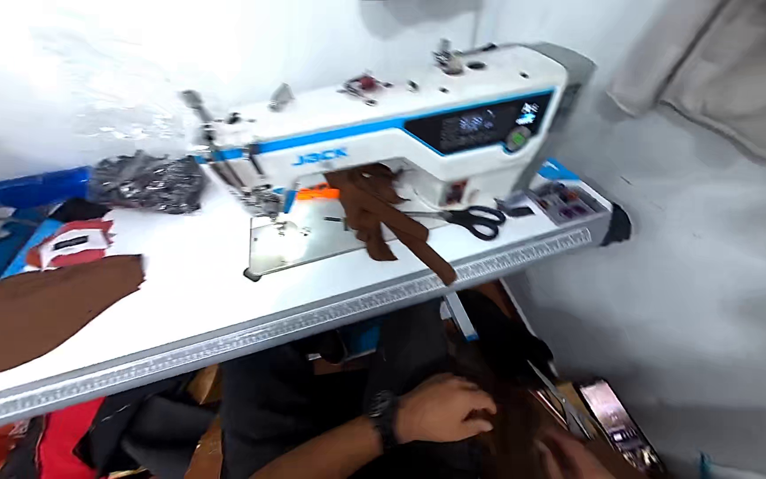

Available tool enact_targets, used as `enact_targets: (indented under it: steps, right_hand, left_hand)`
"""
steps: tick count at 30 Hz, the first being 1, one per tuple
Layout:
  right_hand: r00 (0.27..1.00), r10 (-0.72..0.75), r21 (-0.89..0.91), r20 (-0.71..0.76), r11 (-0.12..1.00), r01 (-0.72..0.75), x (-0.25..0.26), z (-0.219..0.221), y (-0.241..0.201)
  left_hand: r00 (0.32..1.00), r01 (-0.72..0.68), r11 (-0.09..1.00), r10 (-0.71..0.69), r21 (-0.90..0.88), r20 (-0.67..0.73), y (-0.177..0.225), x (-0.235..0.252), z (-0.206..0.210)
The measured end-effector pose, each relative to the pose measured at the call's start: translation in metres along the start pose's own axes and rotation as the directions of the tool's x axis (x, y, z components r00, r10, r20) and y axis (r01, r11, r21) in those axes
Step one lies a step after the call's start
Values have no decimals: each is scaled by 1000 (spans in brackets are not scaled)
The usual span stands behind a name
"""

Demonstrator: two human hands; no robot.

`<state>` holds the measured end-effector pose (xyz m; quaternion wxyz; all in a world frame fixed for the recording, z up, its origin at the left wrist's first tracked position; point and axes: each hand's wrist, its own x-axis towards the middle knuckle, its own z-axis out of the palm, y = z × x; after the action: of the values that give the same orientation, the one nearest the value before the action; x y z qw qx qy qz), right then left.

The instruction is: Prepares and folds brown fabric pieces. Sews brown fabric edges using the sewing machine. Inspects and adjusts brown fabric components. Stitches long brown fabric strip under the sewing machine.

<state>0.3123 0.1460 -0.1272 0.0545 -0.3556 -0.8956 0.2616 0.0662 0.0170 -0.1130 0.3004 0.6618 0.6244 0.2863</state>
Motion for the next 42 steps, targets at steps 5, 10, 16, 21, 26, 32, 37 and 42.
enact_targets:
  steps: [5, 10, 16, 21, 26, 32, 37, 42]
  right_hand:
    - [787, -449, 68, -424, 850, 522, 135, 23, -199]
    - [752, -583, -30, -306, 796, 605, 261, 25, -329]
    - [875, -460, -69, -153, 888, 455, 330, 9, -337]
    - [840, -493, 6, -228, 862, 507, 349, 4, -324]
    - [815, -460, -53, -353, 879, 474, 310, -28, -327]
    - [799, -574, 449, -182, 674, 586, 175, -13, -354]
    - [836, -539, 626, -99, 619, 474, 158, 24, -376]
    - [866, -414, 11, -282, 901, 435, 222, 82, -396]
  left_hand:
    - [844, 232, 973, -203, -4, -496, -10, -180, -90]
    - [576, 392, 917, -300, -65, -760, 8, -322, -129]
    - [481, 450, 890, -315, -78, -818, 16, -372, -161]
    - [474, 437, 899, -265, -37, -839, 7, -352, -193]
    - [479, 363, 928, -108, 85, -871, -9, -323, -216]
    - [627, 103, 994, -36, 37, -778, -3, -212, -215]
    - [441, -15, 1000, -6, -14, -898, -15, -209, -209]
    - [276, 385, 907, 65, 172, -959, -26, -272, -255]
